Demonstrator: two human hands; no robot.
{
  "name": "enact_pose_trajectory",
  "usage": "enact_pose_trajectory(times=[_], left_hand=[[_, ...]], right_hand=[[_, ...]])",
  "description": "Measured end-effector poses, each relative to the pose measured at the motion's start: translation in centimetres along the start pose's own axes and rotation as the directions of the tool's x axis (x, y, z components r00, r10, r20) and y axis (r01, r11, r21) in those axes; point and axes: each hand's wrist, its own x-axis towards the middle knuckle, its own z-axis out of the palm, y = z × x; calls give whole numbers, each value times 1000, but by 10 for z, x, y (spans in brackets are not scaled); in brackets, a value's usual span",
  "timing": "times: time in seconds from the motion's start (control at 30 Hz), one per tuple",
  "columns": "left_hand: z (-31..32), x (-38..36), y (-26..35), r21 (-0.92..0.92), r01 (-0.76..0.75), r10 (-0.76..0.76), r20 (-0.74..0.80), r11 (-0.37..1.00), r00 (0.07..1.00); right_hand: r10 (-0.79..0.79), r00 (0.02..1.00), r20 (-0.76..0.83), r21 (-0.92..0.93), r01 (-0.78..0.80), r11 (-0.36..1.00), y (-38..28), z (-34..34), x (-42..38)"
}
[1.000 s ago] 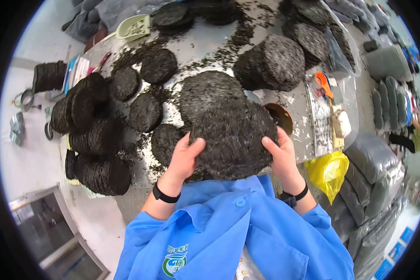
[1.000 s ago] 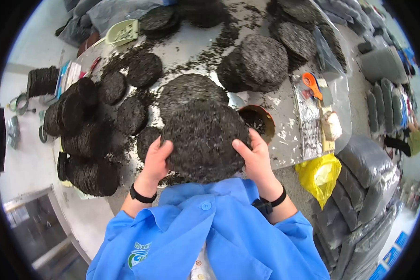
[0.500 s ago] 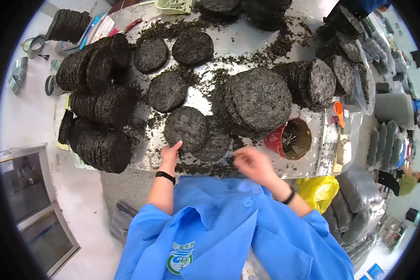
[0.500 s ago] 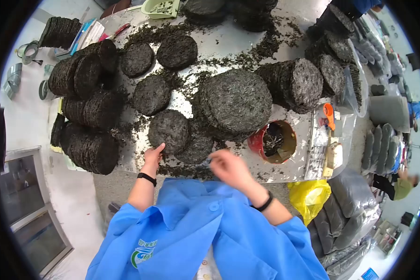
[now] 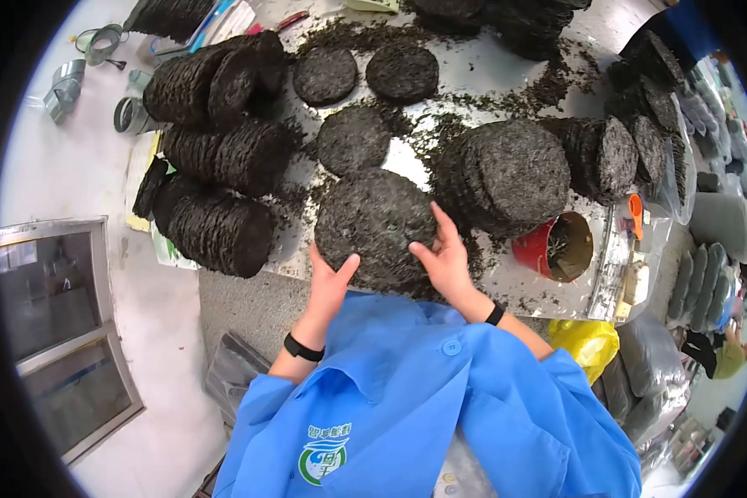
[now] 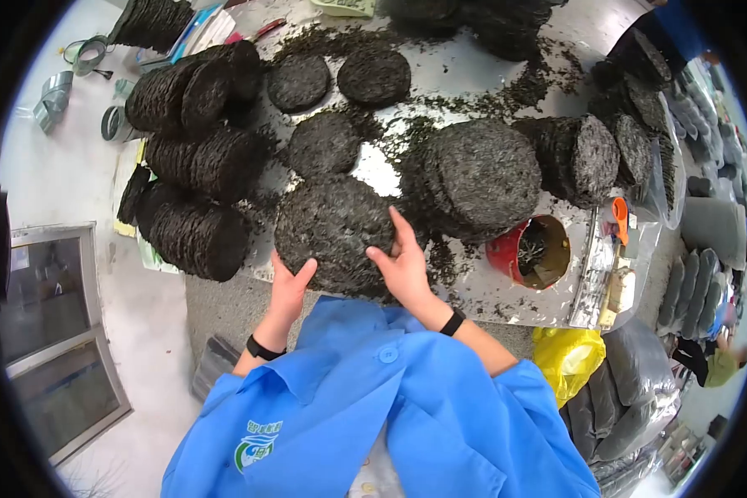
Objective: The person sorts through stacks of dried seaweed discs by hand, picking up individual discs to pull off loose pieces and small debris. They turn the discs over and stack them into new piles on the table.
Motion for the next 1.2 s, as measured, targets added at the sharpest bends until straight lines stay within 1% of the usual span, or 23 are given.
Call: enact_pose_trajectory(times=[0.03, 0.07, 0.1, 0.13, 0.2, 0.23, 0.37, 0.43, 0.47, 0.5, 0.53, 0.6, 0.67, 0.7, 0.73, 0.8, 0.83, 0.87, 0.97, 1.0, 1.07, 1.1, 1.2], left_hand=[[-1, 2, 0, 256, -182, 196, -30, 949, 980], [1, 6, 1, 494, -334, 387, -4, 803, 922], [12, 3, 20, 575, -378, 430, 49, 726, 902], [17, 0, 31, 573, -374, 426, 47, 730, 904], [24, -1, 45, 858, -367, 514, 146, 360, 845], [28, 0, 51, 871, -392, 591, 156, 296, 792], [24, 7, 58, 837, -372, 612, 58, 400, 789], [16, 18, 59, 437, -240, 315, -106, 867, 943], [15, 24, 60, 170, -112, 132, -111, 979, 985], [19, 24, 71, 133, -124, 143, -140, 983, 980], [14, 27, 68, 133, -129, 147, -139, 983, 979], [1, 32, 64, 341, -236, 285, -100, 910, 953], [5, 25, 66, 623, -291, 344, 37, 726, 938], [9, 25, 61, 654, -199, 249, 17, 730, 968], [14, 28, 56, 682, -110, 155, -5, 723, 988], [16, 47, 28, 735, -100, 170, -21, 670, 985], [12, 58, 11, 780, -85, 193, -47, 620, 980], [5, 71, -7, 781, -83, 190, -45, 618, 981], [-10, 106, -52, 858, -5, 132, -73, 514, 989], [-8, 110, -58, 819, 39, 59, -89, 573, 994], [-8, 110, -73, 773, 99, -22, -109, 627, 994], [-2, 108, -74, 722, 132, -68, -117, 679, 991], [6, 100, -62, 653, 203, -163, -122, 730, 979]], right_hand=[[-23, 999, -41, -24, 22, 999, -4, 1, 2], [13, 996, -93, -273, -38, 961, -8, -3, 1], [62, 996, -68, -197, -75, 978, -13, -5, 3], [111, 993, -41, -122, -115, 986, -18, -5, 3], [48, 994, -97, -148, -62, 987, -23, -3, -1], [-21, 989, -148, -172, -5, 985, -28, -2, -1], [100, 992, -79, -170, -112, 979, -53, -7, -5], [-75, 990, -116, -129, 60, 990, -48, -12, -5], [-79, 990, -115, -132, 63, 989, -52, -19, -7], [-224, 974, -31, -489, 181, 853, -67, -25, -9], [-326, 940, 99, -764, 282, 581, -80, -28, -11], [-320, 945, 71, -736, 266, 623, -87, -29, -16], [-36, 996, 77, -356, 61, 932, -83, -29, -22], [65, 986, 157, -233, -27, 972, -74, -25, -20], [111, 964, 243, -226, -55, 973, -59, -21, -17], [80, 931, 357, -317, 40, 947, -35, -18, -7], [94, 918, 384, -426, 86, 900, -20, -21, -2], [96, 919, 382, -425, 82, 901, -2, -24, -3], [129, 889, 439, -758, 289, 585, 43, -35, -7], [136, 890, 436, -762, 284, 582, 42, -34, -8], [285, 832, 476, -867, 391, 308, 45, -27, -7], [351, 810, 470, -881, 407, 243, 53, -26, -5], [338, 829, 446, -895, 412, 169, 63, -23, -4]])
